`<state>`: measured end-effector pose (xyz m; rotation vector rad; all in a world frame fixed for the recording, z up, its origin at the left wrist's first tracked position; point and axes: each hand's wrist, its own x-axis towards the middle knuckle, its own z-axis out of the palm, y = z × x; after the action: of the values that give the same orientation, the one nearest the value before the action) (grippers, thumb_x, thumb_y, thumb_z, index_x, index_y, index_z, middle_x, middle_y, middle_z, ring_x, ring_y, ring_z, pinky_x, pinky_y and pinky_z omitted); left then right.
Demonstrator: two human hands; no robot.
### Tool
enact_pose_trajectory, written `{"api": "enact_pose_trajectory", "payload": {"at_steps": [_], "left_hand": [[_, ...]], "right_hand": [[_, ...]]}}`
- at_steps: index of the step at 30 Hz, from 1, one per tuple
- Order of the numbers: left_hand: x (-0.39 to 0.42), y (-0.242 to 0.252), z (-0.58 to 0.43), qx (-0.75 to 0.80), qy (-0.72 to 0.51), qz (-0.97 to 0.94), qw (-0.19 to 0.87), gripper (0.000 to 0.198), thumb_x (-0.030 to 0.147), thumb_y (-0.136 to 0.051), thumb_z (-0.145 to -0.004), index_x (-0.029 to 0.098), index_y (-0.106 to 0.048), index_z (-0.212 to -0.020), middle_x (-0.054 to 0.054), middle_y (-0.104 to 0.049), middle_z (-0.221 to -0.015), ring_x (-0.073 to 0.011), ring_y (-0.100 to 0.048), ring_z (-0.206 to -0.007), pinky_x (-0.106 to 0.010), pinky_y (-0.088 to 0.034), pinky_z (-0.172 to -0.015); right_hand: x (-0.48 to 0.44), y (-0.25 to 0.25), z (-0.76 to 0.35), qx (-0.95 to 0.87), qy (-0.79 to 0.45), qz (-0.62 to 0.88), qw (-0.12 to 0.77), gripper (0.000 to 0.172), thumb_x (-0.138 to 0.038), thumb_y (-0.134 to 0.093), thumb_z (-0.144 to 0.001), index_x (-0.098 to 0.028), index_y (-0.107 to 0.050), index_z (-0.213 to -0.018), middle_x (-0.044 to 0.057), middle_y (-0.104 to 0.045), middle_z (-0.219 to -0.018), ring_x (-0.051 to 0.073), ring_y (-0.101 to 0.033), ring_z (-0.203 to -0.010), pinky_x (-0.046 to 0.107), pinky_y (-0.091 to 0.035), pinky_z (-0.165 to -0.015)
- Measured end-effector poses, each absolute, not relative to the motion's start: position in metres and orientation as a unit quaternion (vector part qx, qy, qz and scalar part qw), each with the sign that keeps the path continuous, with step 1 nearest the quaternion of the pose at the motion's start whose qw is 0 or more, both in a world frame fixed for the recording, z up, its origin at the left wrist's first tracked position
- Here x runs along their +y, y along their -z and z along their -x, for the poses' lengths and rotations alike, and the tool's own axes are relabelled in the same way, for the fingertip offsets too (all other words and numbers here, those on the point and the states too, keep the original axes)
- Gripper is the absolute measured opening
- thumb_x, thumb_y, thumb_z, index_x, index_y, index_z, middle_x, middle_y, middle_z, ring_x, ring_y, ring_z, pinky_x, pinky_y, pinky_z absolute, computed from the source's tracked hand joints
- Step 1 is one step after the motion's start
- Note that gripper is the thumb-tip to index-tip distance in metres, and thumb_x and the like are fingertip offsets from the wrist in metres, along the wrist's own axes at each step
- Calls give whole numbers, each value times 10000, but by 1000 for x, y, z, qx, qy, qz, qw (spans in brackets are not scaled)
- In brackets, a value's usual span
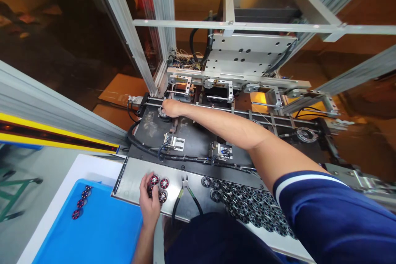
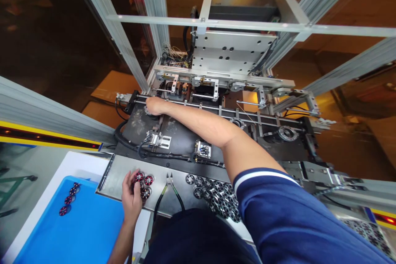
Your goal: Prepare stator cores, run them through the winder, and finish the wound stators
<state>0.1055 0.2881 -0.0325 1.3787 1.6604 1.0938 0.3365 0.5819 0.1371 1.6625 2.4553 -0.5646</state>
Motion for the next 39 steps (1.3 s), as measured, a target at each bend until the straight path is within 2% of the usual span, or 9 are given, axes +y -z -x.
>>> {"api": "enact_pose_trajectory", "payload": {"at_steps": [11,14,16,20,23,29,33,35,39], "left_hand": [[290,21,-113,659,-407,-537,333,631,541,-535,-918,167,-442,-1417,-166,-673,-1265,-277,-631,-1228,-456,-471,-1093],[289,15,-117,662,-411,-534,328,587,516,-519,-934,173,-460,-1407,-158,-678,-1264,-271,-628,-1237,-450,-465,-1101],[287,12,-120,659,-418,-531,330,558,491,-505,-949,182,-460,-1411,-153,-667,-1294,-260,-626,-1245,-441,-462,-1106],[287,16,-119,657,-424,-528,331,561,502,-521,-937,183,-472,-1396,-155,-675,-1285,-260,-651,-1202,-439,-488,-1070],[291,23,-115,653,-429,-530,330,576,533,-557,-906,179,-505,-1357,-158,-693,-1243,-268,-666,-1169,-432,-516,-1029],[294,14,-121,643,-445,-547,300,531,524,-522,-928,167,-539,-1320,-159,-703,-1190,-263,-674,-1132,-433,-528,-1011],[290,-12,-126,638,-450,-571,256,556,492,-599,-895,146,-550,-1326,-192,-602,-1353,-320,-507,-1353,-522,-366,-1173],[285,-25,-136,604,-423,-633,236,537,461,-652,-868,148,-578,-1299,-189,-594,-1342,-344,-452,-1388,-552,-308,-1199],[267,-38,-179,437,-284,-810,269,307,360,-611,-908,215,-681,-1168,-127,-678,-1105,-302,-599,-1144,-509,-445,-1076]], "right_hand": [[578,-121,-341,822,161,-545,25,301,-368,-616,-974,-139,-645,-1167,90,-665,-1195,211,-659,-1074,436,-563,-940],[568,-125,-351,847,134,-515,0,256,-303,-573,-994,-118,-678,-1136,120,-654,-1280,234,-610,-1219,445,-499,-1055],[558,-127,-359,864,115,-491,-12,278,-205,-522,-994,-88,-676,-1194,163,-591,-1402,253,-511,-1361,422,-425,-1141],[540,-123,-377,891,93,-445,4,545,-58,-510,-902,-58,-495,-1447,195,-350,-1604,310,-269,-1522,489,-340,-1200],[534,-117,-384,902,80,-423,31,655,-46,-511,-871,-79,-400,-1516,197,-262,-1639,341,-209,-1539,567,-308,-1197],[533,-123,-379,908,47,-411,71,643,-54,-518,-859,-64,-421,-1494,210,-265,-1635,343,-258,-1524,561,-325,-1183],[529,-135,-372,903,38,-421,77,553,-76,-459,-917,-56,-442,-1469,225,-296,-1619,330,-250,-1529,565,-296,-1190],[524,-143,-369,898,37,-432,73,533,-81,-409,-946,-41,-415,-1478,232,-264,-1629,340,-204,-1542,586,-259,-1197],[495,-167,-372,890,4,-456,-6,658,-49,-376,-927,-30,-215,-1565,245,-92,-1667,348,-66,-1564,588,-202,-1222]]}}
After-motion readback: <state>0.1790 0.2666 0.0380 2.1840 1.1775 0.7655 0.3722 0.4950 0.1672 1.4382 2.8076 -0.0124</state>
